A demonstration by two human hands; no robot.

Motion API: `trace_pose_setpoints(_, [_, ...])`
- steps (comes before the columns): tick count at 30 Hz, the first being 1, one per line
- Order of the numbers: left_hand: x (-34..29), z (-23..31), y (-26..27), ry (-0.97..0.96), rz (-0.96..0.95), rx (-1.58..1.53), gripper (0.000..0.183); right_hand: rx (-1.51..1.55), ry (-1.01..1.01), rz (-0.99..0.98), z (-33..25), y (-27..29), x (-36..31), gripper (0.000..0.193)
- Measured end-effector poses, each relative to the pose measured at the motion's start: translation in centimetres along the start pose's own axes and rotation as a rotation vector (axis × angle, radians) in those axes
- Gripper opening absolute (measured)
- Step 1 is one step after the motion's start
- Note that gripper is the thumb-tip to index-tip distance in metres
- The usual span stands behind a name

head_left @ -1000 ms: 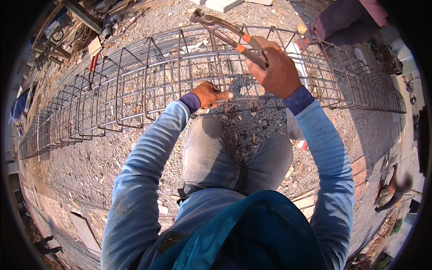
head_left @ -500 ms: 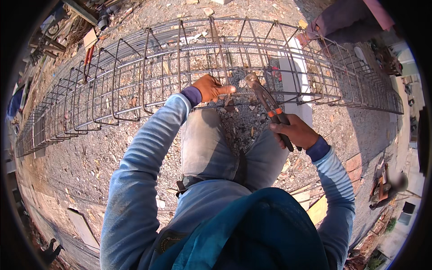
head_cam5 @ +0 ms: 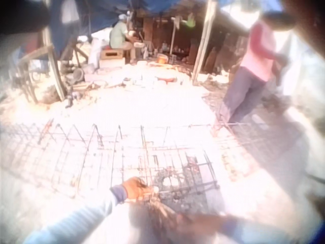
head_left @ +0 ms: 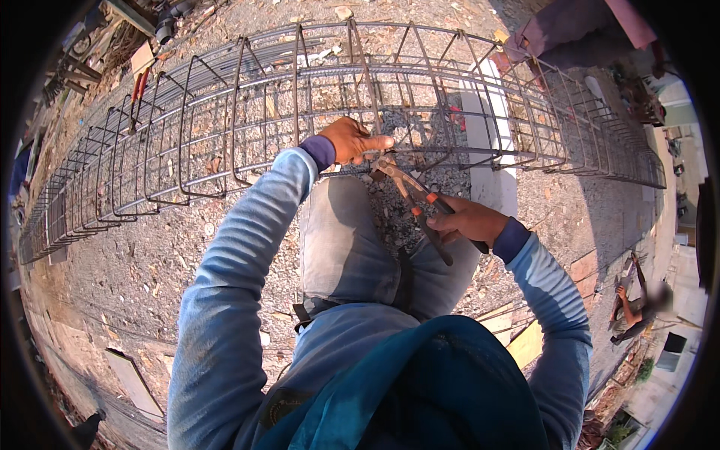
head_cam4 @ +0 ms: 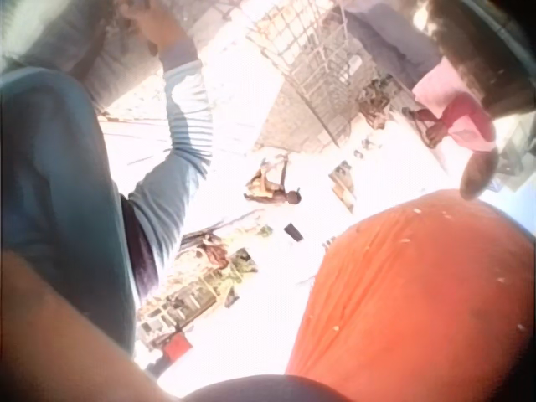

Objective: The person uses pliers to twist and cut thin wire around metal bars to secure them into a rectangular cage structure.

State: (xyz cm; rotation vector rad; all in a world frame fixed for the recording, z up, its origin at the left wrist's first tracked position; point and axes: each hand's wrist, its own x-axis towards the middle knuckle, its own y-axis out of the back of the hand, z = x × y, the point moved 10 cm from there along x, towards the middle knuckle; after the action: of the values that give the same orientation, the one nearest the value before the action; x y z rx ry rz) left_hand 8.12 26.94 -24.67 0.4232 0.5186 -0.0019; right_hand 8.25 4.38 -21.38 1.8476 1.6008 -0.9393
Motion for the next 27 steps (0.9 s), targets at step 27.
trace_pose_setpoints(27, [-0.3,0.3,0.3,-0.018,0.061,-0.011,0.075,0.053,0.312,0.367,0.2,-5.9,1.8,0.023])
